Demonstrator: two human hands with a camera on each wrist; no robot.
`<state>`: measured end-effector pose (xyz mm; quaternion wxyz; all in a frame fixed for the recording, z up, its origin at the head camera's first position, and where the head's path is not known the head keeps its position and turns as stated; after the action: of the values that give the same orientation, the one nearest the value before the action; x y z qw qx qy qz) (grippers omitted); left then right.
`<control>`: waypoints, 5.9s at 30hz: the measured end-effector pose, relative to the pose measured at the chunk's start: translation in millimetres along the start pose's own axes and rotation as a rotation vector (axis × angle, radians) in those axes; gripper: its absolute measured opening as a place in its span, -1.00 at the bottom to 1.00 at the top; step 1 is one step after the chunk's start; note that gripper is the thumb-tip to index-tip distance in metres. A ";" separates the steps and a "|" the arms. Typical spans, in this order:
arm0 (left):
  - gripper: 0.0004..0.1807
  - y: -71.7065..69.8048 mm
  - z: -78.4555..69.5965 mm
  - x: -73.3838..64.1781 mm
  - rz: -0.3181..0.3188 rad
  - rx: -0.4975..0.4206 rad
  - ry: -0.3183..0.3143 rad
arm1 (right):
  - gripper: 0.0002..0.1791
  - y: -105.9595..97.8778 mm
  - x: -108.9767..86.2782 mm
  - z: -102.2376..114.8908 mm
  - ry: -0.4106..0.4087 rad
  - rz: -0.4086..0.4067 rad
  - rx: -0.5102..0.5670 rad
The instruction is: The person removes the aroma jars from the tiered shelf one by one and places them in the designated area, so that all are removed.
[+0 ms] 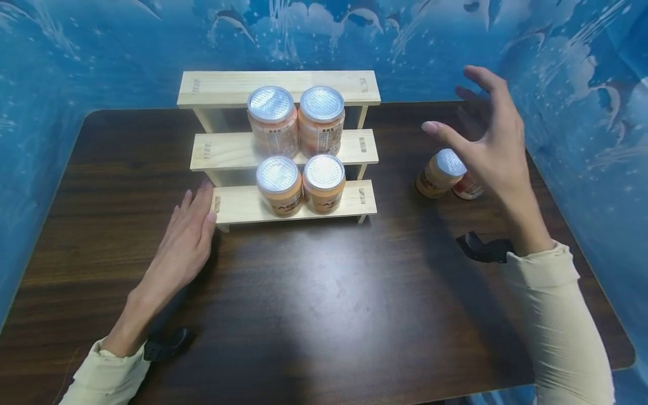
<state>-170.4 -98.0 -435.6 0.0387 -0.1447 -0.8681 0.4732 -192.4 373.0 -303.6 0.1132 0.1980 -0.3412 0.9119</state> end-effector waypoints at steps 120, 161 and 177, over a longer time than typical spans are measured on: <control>-0.30 7.5 3.8 4.0 -0.021 -0.044 0.033 | -0.15 -51.4 -107.4 -53.7 0.239 -0.202 -0.083; -0.30 4.1 -0.2 0.8 -0.002 -0.053 -0.005 | -0.10 -40.8 -139.0 -131.7 0.580 -0.208 -0.152; -0.31 33.1 -24.8 37.5 0.028 -0.006 0.026 | -0.14 -55.9 -77.9 -61.8 0.144 -0.213 -0.002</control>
<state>-194.0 -50.2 -452.2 0.0431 -0.1633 -0.8668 0.4692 -121.0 450.1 -348.0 0.2336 0.1669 -0.3101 0.9063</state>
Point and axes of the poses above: each hand's wrist, its own x-axis towards the middle knuckle, its own y-axis out of the palm, z = x × y, the point moved 4 cm from there along x, towards the middle knuckle, and after that the axes turned 2 degrees about -x, right-handed, at the moved point
